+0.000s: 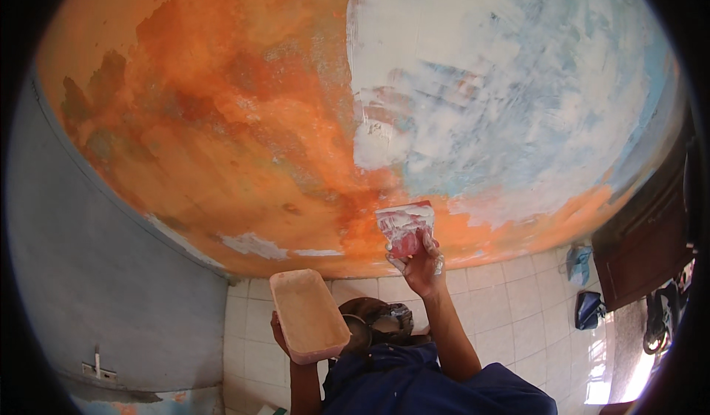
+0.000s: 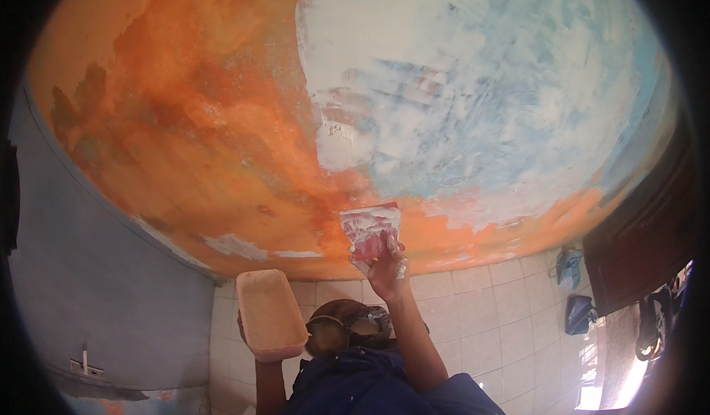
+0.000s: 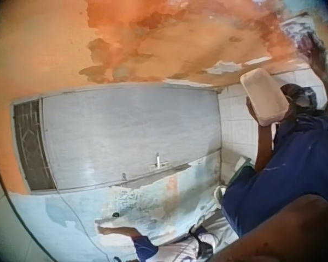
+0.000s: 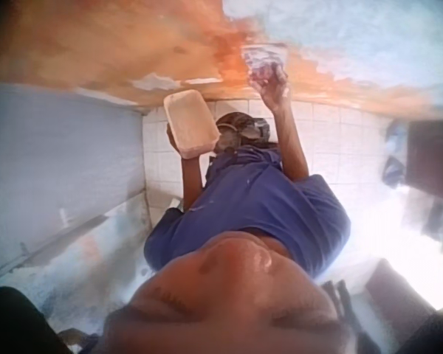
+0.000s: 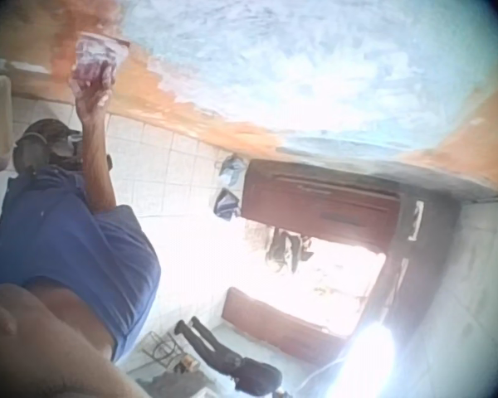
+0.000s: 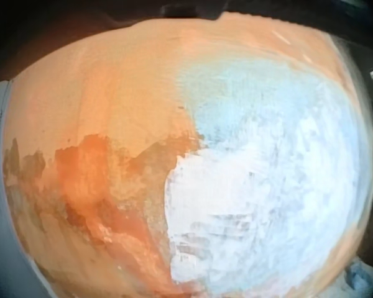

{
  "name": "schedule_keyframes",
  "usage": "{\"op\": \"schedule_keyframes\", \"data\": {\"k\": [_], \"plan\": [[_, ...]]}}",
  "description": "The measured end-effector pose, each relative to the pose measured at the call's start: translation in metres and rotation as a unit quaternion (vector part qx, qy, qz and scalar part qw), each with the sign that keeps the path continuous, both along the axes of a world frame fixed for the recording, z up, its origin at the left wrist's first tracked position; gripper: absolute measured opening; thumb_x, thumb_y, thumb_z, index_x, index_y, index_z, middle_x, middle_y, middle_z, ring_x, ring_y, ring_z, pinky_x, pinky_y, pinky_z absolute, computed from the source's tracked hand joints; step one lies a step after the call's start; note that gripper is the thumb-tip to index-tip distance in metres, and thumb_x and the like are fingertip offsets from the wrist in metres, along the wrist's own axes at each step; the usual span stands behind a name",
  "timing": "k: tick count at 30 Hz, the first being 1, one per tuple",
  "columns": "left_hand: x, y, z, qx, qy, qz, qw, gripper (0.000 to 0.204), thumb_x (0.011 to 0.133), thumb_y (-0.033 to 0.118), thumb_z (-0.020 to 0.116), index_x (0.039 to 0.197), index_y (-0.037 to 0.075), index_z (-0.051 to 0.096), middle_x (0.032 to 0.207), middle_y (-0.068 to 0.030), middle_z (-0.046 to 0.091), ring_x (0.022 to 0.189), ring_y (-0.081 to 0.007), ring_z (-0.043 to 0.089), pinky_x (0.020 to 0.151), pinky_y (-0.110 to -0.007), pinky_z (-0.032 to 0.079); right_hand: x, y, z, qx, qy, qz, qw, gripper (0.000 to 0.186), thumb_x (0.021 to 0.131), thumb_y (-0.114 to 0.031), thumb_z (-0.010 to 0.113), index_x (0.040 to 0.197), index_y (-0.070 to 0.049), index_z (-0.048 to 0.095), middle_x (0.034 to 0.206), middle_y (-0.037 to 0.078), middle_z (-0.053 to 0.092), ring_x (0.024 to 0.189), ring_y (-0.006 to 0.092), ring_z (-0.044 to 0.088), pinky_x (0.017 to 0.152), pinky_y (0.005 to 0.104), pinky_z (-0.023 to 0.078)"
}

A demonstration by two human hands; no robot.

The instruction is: The person applies a white plaster material to a multi-colored wall using a handheld spreader, periodically scooping more material from a rectangular plastic container.

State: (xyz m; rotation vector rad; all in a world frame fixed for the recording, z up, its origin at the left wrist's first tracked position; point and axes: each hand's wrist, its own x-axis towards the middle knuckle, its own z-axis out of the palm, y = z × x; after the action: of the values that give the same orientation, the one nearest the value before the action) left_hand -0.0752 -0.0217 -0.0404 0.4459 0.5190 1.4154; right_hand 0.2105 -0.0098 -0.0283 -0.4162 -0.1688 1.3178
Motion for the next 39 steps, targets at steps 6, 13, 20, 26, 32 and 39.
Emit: {"op": "schedule_keyframes", "data": {"k": [6, 13, 20, 26, 32, 39], "plan": [[0.011, 0.001, -0.003, -0.009, 0.01, -0.001, 1.0, 0.054, 0.09, 0.049, 0.047, 0.125, 0.008, 0.051, 0.123, -0.0128, 0.057, 0.104, -0.0291, 0.059, 0.089, -0.044, 0.05, 0.015, 0.025, -0.024, -0.012, -0.094, -0.104, 0.99, 0.017, 0.089, -0.015, 0.057, 0.104, -0.01, 0.061, 0.106, 0.002, 0.063, 0.093, 0.0228, 0.064, 0.081, 0.0377, 0.052], [0.01, 0.004, -0.01, -0.047, 0.019, 0.0, 0.999, 0.056, 0.089, 0.05, 0.047, 0.125, 0.007, 0.051, 0.12, -0.0128, 0.058, 0.103, -0.0287, 0.059, 0.087, -0.043, 0.05, -0.007, 0.059, -0.016, -0.117, -0.721, -0.443, 0.519, 0.048, 0.082, 0.006, 0.054, 0.129, 0.001, 0.05, 0.129, 0.025, 0.051, 0.117, 0.0365, 0.055, 0.09, 0.0393, 0.049], [-0.005, 0.004, -0.029, -0.002, 0.08, -0.007, 0.997, 0.056, 0.094, 0.048, 0.041, 0.133, 0.009, 0.041, 0.125, -0.0132, 0.054, 0.106, -0.0294, 0.059, 0.083, -0.049, 0.054, 0.02, 0.143, -0.076, -0.034, -0.856, -0.422, 0.297, 0.058, 0.076, -0.002, 0.051, 0.134, -0.003, 0.045, 0.14, 0.023, 0.042, 0.13, 0.0392, 0.04, 0.107, 0.057, 0.029], [-0.026, 0.012, -0.05, -0.128, -0.046, -0.013, 0.991, 0.064, 0.09, 0.057, 0.039, 0.137, 0.013, 0.04, 0.13, -0.0121, 0.052, 0.107, -0.0345, 0.057, 0.086, -0.054, 0.05, 0.028, 0.17, -0.121, -0.056, -0.853, -0.447, 0.264, 0.053, 0.078, -0.007, 0.05, 0.131, -0.002, 0.049, 0.136, 0.021, 0.046, 0.127, 0.0383, 0.044, 0.106, 0.0571, 0.029], [-0.028, 0.026, -0.053, -0.139, -0.075, -0.031, 0.987, 0.064, 0.091, 0.057, 0.039, 0.136, 0.012, 0.041, 0.13, -0.0115, 0.052, 0.108, -0.034, 0.057, 0.088, -0.053, 0.05, 0.015, 0.169, -0.151, -0.107, -0.851, -0.425, 0.29, 0.052, 0.076, -0.002, 0.049, 0.128, -0.002, 0.051, 0.131, 0.023, 0.051, 0.122, 0.0399, 0.049, 0.104, 0.0553, 0.033], [-0.004, 0.02, 0.001, 0.024, 0.015, -0.008, 1.0, 0.054, 0.091, 0.046, 0.047, 0.128, 0.008, 0.048, 0.123, -0.0127, 0.057, 0.105, -0.0298, 0.059, 0.09, -0.045, 0.05, 0.019, 0.108, -0.193, -0.087, -0.904, -0.292, 0.3, 0.054, 0.076, -0.003, 0.049, 0.13, -0.004, 0.049, 0.136, 0.021, 0.046, 0.129, 0.035, 0.043, 0.109, 0.0543, 0.026]]}}
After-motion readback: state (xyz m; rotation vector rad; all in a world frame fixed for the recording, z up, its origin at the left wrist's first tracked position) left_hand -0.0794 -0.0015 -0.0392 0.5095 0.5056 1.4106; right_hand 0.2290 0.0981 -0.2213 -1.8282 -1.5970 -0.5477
